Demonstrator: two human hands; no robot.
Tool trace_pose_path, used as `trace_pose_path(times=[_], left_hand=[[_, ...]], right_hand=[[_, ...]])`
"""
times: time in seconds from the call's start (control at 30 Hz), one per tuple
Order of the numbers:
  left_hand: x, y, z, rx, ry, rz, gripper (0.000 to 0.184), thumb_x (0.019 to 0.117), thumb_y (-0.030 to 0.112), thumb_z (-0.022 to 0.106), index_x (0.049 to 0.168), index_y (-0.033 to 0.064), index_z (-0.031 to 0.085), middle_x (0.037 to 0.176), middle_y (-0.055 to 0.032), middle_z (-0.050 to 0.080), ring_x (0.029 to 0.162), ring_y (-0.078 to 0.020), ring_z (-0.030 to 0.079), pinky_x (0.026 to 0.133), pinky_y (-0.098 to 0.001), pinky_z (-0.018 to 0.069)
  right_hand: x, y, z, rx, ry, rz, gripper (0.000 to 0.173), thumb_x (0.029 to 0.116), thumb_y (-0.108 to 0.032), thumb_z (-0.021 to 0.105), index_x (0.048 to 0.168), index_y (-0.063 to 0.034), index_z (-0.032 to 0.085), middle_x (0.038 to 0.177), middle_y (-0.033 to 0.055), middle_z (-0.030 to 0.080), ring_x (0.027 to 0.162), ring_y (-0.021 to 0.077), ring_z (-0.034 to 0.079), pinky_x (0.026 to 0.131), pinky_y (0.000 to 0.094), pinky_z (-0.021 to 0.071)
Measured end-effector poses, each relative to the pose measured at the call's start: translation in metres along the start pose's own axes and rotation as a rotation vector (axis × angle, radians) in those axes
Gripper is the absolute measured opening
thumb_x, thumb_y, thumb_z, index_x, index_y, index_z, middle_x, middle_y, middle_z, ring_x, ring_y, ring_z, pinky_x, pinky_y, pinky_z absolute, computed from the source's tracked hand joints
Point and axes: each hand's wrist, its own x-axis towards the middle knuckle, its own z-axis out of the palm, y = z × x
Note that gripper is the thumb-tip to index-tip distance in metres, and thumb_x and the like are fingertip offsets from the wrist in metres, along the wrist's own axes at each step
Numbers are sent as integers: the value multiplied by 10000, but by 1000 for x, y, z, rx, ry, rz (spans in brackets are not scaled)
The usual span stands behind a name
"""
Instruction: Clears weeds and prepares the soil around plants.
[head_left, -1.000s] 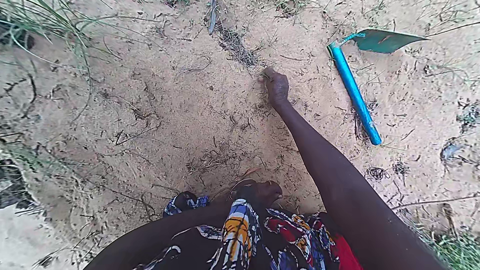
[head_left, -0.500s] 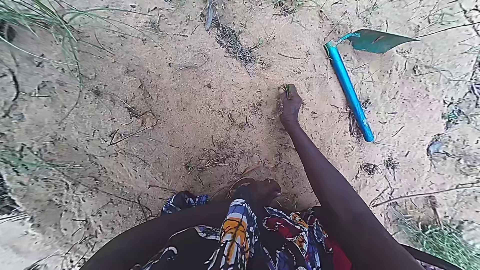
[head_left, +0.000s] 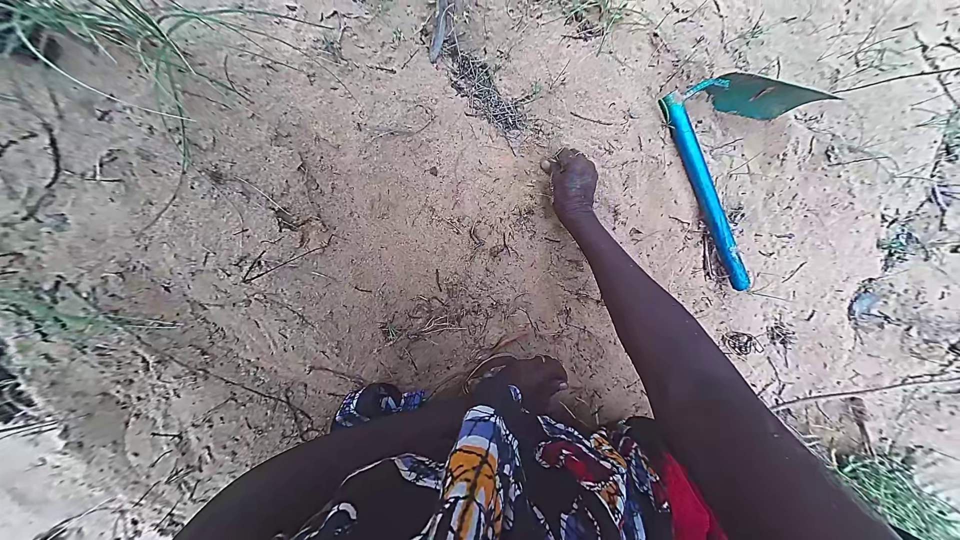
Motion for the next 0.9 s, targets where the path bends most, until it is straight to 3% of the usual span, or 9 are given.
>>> trace_pose_path(times=[0.1,0.27,0.37,0.43,0.5,0.57,0.63,0.73,0.9], left_hand=[[2,-4,0,12,-32,-3,329,1078,120,485,1270,-111,619,1239,-318,649,1179,-436,637,1045,-528,461],[-1,0,-5,-12,-48,-37,341,1088,131,471,1293,-104,607,1262,-314,640,1200,-426,628,1062,-526,448],[-2,-1,-3,-14,-27,-1,333,1085,123,474,1269,-114,618,1232,-318,651,1154,-432,642,1027,-516,467],[-2,-2,-3,-7,-23,13,332,1082,127,477,1261,-112,624,1212,-320,658,1122,-439,653,1004,-525,479],[-2,1,-7,-1,-51,-17,338,1088,127,468,1285,-106,612,1235,-318,649,1149,-433,644,1027,-518,467],[-3,4,-7,-2,-53,-36,333,1085,117,470,1288,-107,611,1246,-317,646,1161,-427,641,1037,-503,463],[-2,7,-9,3,-67,-49,338,1088,118,465,1302,-103,605,1266,-317,639,1181,-426,633,1052,-497,454],[-2,8,-10,-1,-89,-66,339,1090,111,461,1312,-105,598,1292,-313,628,1211,-418,618,1076,-490,437],[1,-1,-2,6,-21,-15,323,1076,112,486,1260,-113,627,1218,-317,660,1154,-430,648,1032,-512,471]], right_hand=[[-18,20,13,72,71,-169,272,1018,-129,612,1063,127,694,1101,320,693,1076,471,675,968,595,495],[-48,41,23,202,4,-326,227,971,-84,652,966,135,711,976,304,710,942,449,698,885,598,515],[-58,44,25,355,73,-259,226,974,-79,648,950,139,704,929,271,707,883,355,691,854,516,523],[-50,49,24,475,199,-131,258,1031,-104,569,1043,130,675,939,224,693,846,253,662,820,425,529],[-37,52,16,500,238,-23,277,1071,-125,490,1161,85,647,1019,193,687,857,213,656,807,387,539],[-28,50,6,418,199,-20,265,1040,-65,517,1216,69,663,1109,235,696,947,290,683,878,445,537],[-22,42,-1,309,127,-60,287,986,-30,609,1244,80,671,1203,283,688,1117,385,673,1012,508,491],[-16,28,2,233,86,-136,325,935,-41,701,1226,102,677,1209,311,671,1136,429,652,1027,532,475],[3,17,17,261,151,-267,207,985,-48,619,1111,76,726,1135,282,696,1076,414,681,981,537,510]])
